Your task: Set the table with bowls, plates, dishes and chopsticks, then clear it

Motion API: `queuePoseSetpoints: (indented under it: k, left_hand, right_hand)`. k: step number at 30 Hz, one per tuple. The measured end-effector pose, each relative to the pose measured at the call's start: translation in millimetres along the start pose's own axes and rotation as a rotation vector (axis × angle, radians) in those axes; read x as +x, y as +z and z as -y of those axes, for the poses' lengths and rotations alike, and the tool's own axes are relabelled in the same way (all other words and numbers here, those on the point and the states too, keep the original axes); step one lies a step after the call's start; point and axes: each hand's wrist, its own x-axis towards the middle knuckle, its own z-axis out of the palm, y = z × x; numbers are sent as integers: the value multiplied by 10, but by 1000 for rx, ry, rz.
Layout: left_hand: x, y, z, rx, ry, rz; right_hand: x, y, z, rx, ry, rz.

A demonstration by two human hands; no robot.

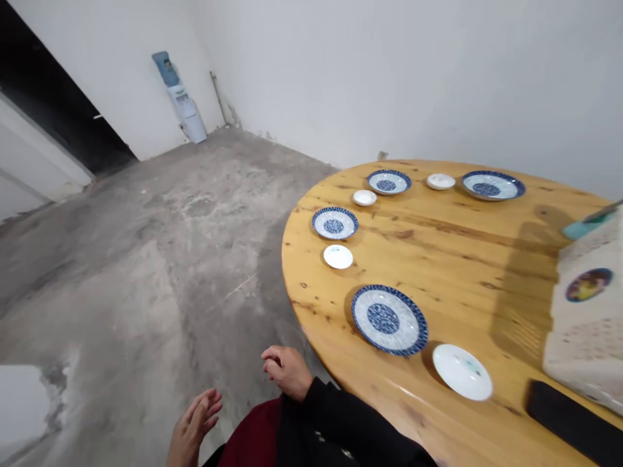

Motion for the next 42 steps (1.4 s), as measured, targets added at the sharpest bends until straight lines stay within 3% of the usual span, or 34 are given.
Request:
queuePoseSetpoints:
  k: [2,5,7,10,13,18,23,28,32,34,38,42]
  left_hand:
    - [281,-153,-227,-34,26,-67]
    - [710,-259,-408,-103,15,-115]
    - [1029,-245,-489,-123,-48,-73]
    - [1598,-146,-706,-83,-141,94]
    - [2247,-2,-1151,18,-118,273]
    - [3145,272,-2271,202,76,431]
    - [3682,607,-3227,343,221,571]
    - [4027,1190,-3675,411,240,816]
    - [4289,1729,-3889,456,223,990]
    - [4507,1980,-4060,462,220,1009]
    - [5159,2391,-4605,471,221,811]
    - [5827,2700,-5284,401,249,594]
  right_hand:
    - [410,-2,238,-36,-37,-35]
    - [903,12,583,-127,-110,-48]
    - [1163,41,780,-196,-143,-30]
    - [1522,97,976,-283,-156,-30]
    - [1910,124,1060,-301,-120,-86]
    - [2569,57,1186,-189,49,-388]
    - [3123,-10,1390,-5,117,-615]
    - [3613,-124,1533,10,147,-692]
    - [4099,-441,1557,3,164,-739]
    - [4422,-704,1564,1,172,-743]
    - [5200,-1414,1698,-24,156,-697]
    - [5913,-2227,2020,-97,93,-674]
